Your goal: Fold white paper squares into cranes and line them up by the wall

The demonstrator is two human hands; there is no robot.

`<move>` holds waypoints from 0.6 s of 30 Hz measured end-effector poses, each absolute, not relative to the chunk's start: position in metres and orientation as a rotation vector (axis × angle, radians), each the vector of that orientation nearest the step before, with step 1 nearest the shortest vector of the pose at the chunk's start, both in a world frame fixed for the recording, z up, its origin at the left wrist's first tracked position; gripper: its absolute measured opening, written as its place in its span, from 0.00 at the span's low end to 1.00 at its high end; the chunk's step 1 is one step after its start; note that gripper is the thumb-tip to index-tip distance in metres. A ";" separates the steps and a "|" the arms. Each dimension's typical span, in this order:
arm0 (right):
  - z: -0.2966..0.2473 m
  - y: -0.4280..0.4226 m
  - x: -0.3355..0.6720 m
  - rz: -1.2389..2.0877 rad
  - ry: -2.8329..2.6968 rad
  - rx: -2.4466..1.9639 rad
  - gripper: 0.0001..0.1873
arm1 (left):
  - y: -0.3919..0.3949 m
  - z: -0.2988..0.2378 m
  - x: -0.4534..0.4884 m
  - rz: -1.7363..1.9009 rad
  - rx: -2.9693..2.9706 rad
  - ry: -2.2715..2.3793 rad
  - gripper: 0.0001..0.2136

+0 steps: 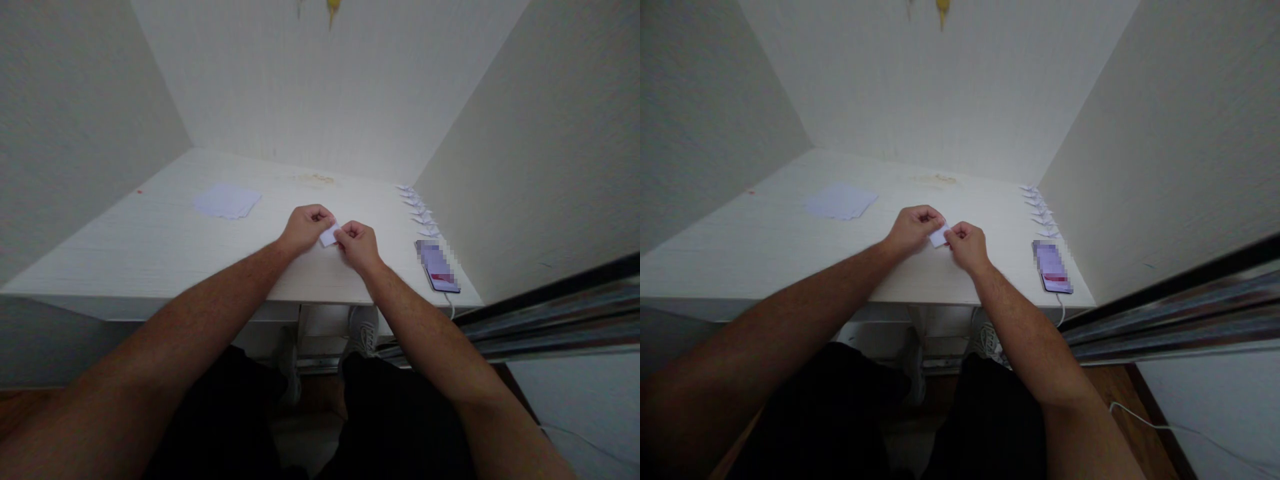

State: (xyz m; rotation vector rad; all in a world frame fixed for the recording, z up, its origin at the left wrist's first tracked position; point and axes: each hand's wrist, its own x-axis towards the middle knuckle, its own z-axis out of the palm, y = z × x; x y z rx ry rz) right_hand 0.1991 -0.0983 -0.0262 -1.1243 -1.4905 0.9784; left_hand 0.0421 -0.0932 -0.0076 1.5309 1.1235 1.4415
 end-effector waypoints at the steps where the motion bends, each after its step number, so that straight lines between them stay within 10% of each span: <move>1: -0.026 -0.097 0.199 0.966 -1.468 -1.125 0.12 | -0.093 -0.008 0.042 1.432 1.503 1.122 0.07; 18: -0.028 -0.093 0.201 0.990 -1.265 -1.104 0.10 | -0.091 -0.011 0.041 1.328 1.426 1.257 0.10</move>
